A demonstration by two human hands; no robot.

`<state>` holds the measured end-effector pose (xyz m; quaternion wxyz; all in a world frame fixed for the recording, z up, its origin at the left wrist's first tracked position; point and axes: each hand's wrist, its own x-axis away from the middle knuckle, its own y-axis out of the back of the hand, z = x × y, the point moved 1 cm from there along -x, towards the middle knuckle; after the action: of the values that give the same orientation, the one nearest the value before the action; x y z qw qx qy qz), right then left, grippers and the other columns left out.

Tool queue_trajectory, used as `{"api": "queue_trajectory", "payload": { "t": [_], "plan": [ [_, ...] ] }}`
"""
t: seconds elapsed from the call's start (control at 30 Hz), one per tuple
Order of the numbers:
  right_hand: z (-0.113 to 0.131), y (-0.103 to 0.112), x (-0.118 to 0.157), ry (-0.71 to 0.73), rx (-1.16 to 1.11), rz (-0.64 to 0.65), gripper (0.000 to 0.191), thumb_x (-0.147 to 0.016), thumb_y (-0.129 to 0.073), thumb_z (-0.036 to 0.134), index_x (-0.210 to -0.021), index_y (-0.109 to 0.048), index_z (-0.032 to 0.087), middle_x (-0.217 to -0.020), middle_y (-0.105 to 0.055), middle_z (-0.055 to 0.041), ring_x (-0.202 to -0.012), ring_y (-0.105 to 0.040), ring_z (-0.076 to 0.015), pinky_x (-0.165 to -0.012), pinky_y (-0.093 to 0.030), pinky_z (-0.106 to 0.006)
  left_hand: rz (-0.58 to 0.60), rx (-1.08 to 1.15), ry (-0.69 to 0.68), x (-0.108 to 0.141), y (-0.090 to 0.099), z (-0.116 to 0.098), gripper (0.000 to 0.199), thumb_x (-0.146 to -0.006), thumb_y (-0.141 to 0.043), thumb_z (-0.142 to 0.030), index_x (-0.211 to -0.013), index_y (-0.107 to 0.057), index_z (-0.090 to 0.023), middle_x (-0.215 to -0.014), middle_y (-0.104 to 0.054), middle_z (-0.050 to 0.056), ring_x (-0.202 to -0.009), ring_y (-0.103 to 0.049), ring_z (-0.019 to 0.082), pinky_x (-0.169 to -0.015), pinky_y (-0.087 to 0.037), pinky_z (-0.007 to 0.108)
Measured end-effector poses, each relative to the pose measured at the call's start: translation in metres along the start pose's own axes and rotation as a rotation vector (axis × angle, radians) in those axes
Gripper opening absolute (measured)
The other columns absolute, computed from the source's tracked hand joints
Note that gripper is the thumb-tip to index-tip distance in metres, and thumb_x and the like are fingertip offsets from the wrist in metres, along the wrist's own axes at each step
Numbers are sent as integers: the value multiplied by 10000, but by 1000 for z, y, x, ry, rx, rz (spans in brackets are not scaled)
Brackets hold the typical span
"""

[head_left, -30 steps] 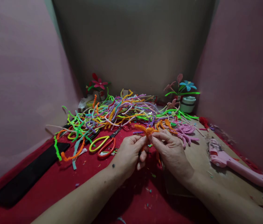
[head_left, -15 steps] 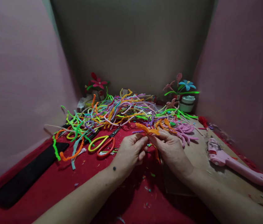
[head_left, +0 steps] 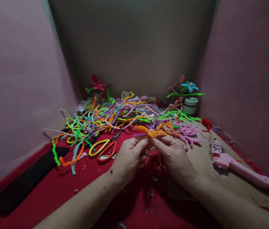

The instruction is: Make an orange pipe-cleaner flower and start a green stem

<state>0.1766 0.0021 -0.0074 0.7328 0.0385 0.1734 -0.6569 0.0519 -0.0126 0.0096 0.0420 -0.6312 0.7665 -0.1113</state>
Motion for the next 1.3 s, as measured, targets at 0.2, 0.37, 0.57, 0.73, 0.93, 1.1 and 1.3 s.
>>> {"api": "queue_trajectory", "payload": {
  "t": [0.2, 0.37, 0.57, 0.73, 0.93, 1.1, 1.3],
  "plan": [
    [-2, -2, -1, -54, -195, 140, 166, -750, -624, 364, -769, -704, 220, -810, -689, -14, -818, -598, -193, -826, -440, -356, 174, 141, 20, -1, 3, 0, 302, -816, -529, -389, -656, -518, -133, -501, -349, -74, -359, -142, -1, -349, -133, 148],
    [-6, -1, -1, -143, -280, 236, 221, -731, -630, 429, -722, -681, 214, -690, -659, -17, -714, -588, -185, -726, -456, -337, 340, 256, 118, 1, 7, -2, 305, -830, -506, -390, -659, -512, -138, -527, -352, -69, -360, -119, -1, -346, -136, 149],
    [0, -5, 3, -120, -300, 318, 216, -740, -616, 435, -688, -688, 238, -651, -644, -5, -642, -581, -171, -668, -451, -327, 465, 300, 185, 4, 11, -6, 269, -811, -544, -361, -657, -509, -144, -524, -280, -79, -363, -113, 2, -339, -139, 147],
    [-5, -7, 1, -136, -310, 175, 224, -747, -604, 445, -769, -689, 239, -721, -659, -11, -638, -570, -161, -615, -445, -305, 344, 196, 198, 2, 7, -7, 307, -824, -512, -414, -667, -503, -151, -533, -297, -77, -373, -136, 8, -342, -160, 145],
    [-4, -11, 4, -154, -321, 144, 265, -788, -565, 425, -974, -669, 268, -802, -680, -29, -719, -592, -195, -601, -458, -311, 75, -253, -91, 4, -1, -9, 294, -850, -464, -381, -650, -468, -166, -486, -419, -50, -364, -364, 53, -366, -292, 181],
    [-3, -12, 6, -141, -414, 193, 268, -799, -566, 426, -945, -690, 240, -784, -680, -27, -750, -597, -194, -647, -465, -317, -28, -499, -226, 5, -1, -5, 274, -853, -432, -399, -712, -485, -170, -526, -517, -19, -442, -474, 95, -431, -363, 212],
    [-3, -7, 4, 8, -327, 61, 128, -769, -641, 274, -874, -711, 250, -835, -675, 4, -804, -572, -163, -790, -435, -320, -122, -583, -328, 6, 1, 2, 320, -867, -415, -385, -621, -412, -181, -483, -388, -59, -426, -346, 57, -414, -279, 185]
  ]
}}
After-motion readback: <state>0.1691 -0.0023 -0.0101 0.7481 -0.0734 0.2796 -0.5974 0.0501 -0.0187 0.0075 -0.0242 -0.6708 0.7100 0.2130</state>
